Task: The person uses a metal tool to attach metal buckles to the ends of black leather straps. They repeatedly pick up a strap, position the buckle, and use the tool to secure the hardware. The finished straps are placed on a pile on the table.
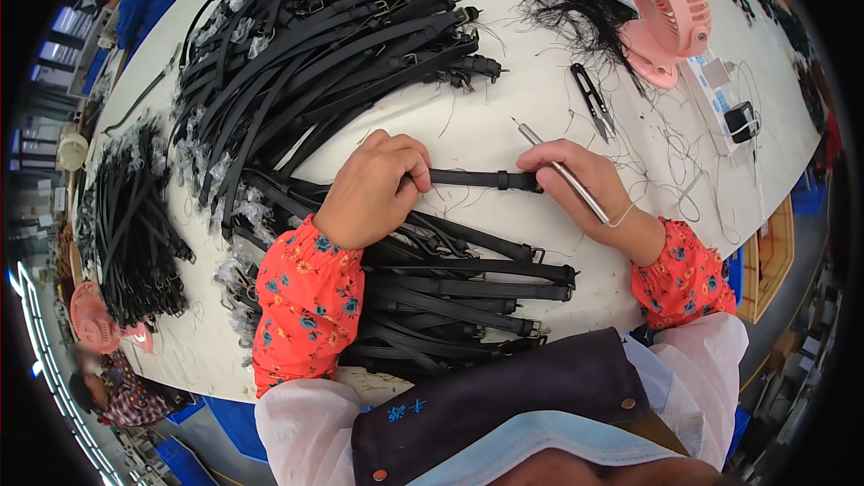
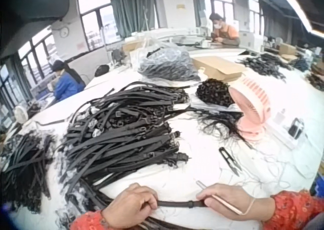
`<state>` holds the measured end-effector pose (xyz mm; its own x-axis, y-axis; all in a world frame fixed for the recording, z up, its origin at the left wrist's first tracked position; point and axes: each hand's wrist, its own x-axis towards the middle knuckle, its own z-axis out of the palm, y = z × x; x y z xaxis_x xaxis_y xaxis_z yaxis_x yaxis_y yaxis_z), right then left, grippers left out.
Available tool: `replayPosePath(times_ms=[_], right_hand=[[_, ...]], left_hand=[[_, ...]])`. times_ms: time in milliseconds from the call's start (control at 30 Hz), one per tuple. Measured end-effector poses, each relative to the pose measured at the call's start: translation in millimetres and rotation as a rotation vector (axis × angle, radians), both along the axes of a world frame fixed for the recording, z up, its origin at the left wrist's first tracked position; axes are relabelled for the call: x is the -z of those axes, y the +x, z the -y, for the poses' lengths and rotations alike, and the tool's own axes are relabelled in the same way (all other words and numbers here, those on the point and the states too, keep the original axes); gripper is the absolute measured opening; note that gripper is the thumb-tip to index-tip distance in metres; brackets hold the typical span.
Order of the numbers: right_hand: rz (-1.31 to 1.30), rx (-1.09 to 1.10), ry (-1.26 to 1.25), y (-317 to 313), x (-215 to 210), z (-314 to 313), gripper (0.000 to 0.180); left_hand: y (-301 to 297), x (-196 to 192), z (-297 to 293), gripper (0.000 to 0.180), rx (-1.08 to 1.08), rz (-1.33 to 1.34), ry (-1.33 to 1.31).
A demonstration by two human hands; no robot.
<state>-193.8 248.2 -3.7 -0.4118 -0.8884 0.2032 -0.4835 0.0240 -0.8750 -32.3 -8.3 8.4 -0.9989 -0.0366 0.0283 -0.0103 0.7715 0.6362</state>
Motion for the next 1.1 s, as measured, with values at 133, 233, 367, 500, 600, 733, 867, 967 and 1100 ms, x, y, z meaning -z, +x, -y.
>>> replayPosePath(times_ms=[133, 233, 367, 500, 600, 733, 867, 967, 1100], right_hand=[[-0.071, -0.022, 0.015, -2, 5, 0, 0.028], [-0.102, -0.034, 0.006, -5, 8, 0, 0.032], [-0.153, -0.048, -0.012, -7, 6, -2, 0.034], [-0.141, -0.040, -0.040, -9, 7, -3, 0.035], [-0.144, -0.058, -0.014, -9, 4, -3, 0.036], [-0.163, -0.054, 0.008, -9, 4, -6, 0.035], [-0.158, -0.053, 0.033, -8, 3, -3, 0.034], [-0.154, -0.052, 0.012, -9, 7, -4, 0.034], [-0.137, -0.074, 0.045, -6, 1, -5, 0.034]], left_hand=[[0, 0, -8, 0.014, 0.041, -0.109, -0.102], [-7, -3, -29, 0.024, 0.029, -0.195, -0.138], [-27, -2, -54, 0.038, 0.072, -0.146, -0.037], [-39, 16, -62, 0.031, 0.074, -0.203, -0.040], [-38, 16, -50, 0.028, 0.073, -0.106, 0.005], [-26, 4, -25, 0.028, 0.040, 0.054, -0.035], [-23, -1, -43, 0.033, -0.013, -0.172, 0.027], [-30, 7, -58, 0.033, 0.033, -0.163, 0.045], [-29, 13, -62, 0.025, 0.001, -0.130, 0.138]])
